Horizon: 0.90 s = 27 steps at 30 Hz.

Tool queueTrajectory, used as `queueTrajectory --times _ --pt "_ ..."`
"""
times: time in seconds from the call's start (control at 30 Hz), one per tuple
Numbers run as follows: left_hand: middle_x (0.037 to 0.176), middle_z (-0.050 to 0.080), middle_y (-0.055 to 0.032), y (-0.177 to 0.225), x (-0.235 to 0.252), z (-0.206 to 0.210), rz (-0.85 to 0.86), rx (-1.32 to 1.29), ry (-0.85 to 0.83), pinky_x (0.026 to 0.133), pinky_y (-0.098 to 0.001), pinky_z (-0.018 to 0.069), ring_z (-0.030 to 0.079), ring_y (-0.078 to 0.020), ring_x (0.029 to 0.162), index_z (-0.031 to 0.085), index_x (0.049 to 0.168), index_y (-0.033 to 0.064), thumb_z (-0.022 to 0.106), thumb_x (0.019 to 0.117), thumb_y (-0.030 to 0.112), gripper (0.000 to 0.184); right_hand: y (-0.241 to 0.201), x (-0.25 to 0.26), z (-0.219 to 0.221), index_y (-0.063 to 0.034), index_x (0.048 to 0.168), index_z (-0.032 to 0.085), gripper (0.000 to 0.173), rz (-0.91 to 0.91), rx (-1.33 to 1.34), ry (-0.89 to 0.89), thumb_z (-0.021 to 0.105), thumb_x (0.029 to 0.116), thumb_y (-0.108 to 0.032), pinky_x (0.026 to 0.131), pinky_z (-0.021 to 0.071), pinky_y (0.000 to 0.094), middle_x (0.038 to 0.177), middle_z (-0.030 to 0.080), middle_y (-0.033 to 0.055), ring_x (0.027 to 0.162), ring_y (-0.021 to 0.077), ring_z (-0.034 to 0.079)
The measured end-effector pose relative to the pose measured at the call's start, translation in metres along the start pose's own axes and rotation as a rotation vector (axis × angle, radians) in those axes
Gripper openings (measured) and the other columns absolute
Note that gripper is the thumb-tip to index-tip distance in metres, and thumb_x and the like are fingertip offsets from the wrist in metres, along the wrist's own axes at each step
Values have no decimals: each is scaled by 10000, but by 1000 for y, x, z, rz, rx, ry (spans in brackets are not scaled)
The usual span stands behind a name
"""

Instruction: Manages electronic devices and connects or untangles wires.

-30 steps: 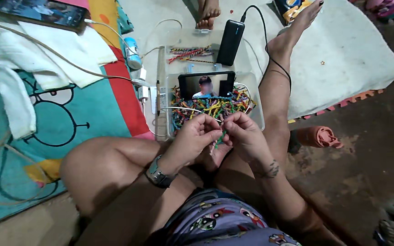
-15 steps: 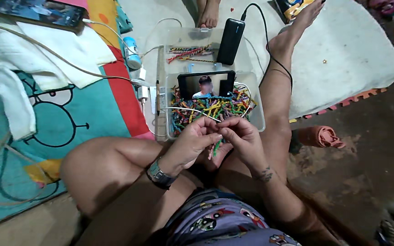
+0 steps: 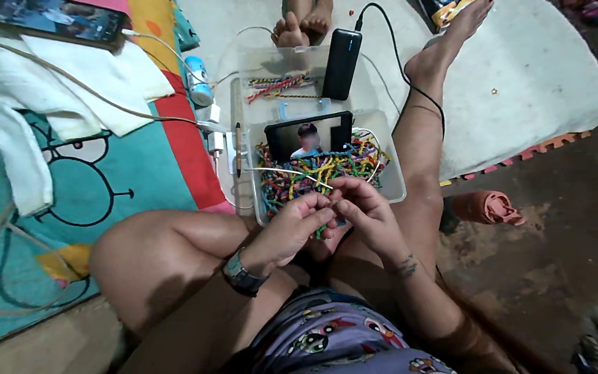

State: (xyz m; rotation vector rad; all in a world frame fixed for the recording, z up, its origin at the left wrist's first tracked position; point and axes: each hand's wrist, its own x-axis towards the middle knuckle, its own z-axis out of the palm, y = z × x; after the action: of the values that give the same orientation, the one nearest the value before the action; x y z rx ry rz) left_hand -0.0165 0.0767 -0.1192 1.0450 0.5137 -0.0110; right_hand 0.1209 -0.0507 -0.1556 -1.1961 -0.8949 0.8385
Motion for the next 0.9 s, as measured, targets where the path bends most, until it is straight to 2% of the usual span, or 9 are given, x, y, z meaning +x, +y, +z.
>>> queueTrajectory --times 0.07,0.13,0.17,0.23,0.33,0.43,0.6,0.83,0.9 --pt "876 654 49 2 -2 0 -38 -49 -73 712 -184 556 635 -30 750 598 1110 68 469 1050 56 142 1 0 -8 -83 1256 672 269 76 92 -104 586 1032 -203 812 578 219 1150 658 -38 933 25 646" --pt "870 621 62 2 -3 -3 -115 -170 -177 658 -163 516 579 -14 702 594 1201 101 434 1060 75 215 3 1 -13 -95 1151 746 251 88 149 -186 599 1033 -260 851 573 228 1232 651 -25 1011 39 642" --pt "845 599 68 1 -3 -5 -158 -250 -233 628 -157 497 554 -8 671 589 1169 129 419 1057 82 209 4 1 -15 -113 1113 765 249 81 169 -213 608 1027 -287 875 567 229 1252 656 -29 1048 41 639" --pt "792 580 70 -1 -3 -6 -235 -399 -315 593 -152 495 537 -3 622 599 1071 160 404 1042 92 209 5 2 -15 -161 1055 784 218 28 219 -227 639 1011 -317 898 567 237 1215 698 -46 1074 46 655" --pt "777 576 71 -2 -3 -2 -225 -480 -357 577 -142 488 532 4 609 596 1038 171 437 1017 86 181 6 1 -7 -179 1018 783 150 -45 312 -161 684 982 -287 856 566 211 1059 731 -75 985 19 670" --pt "786 583 92 -9 -4 7 2 -295 -195 597 -143 464 526 14 635 595 1065 146 496 1022 89 121 4 1 -1 -147 987 780 119 -60 300 -29 709 966 -241 841 566 214 1003 732 -57 945 22 671" --pt "831 596 93 -19 -2 13 419 265 103 653 -140 489 559 42 705 588 980 63 575 1008 88 40 2 1 2 -133 944 771 64 -52 174 93 726 945 -180 806 566 198 946 725 -61 891 11 668" --pt "918 650 47 -19 -3 12 415 347 145 752 -161 532 620 25 829 641 1016 24 599 1004 100 88 0 1 8 -149 854 681 88 -64 96 141 743 913 -128 727 539 154 860 658 -101 793 -31 620" --pt "943 672 3 -22 -3 14 488 502 225 775 -152 537 634 19 855 665 1025 -3 600 1000 107 130 -1 0 13 -132 826 651 120 -61 -3 201 732 914 -116 676 518 143 821 634 -93 734 -36 593"
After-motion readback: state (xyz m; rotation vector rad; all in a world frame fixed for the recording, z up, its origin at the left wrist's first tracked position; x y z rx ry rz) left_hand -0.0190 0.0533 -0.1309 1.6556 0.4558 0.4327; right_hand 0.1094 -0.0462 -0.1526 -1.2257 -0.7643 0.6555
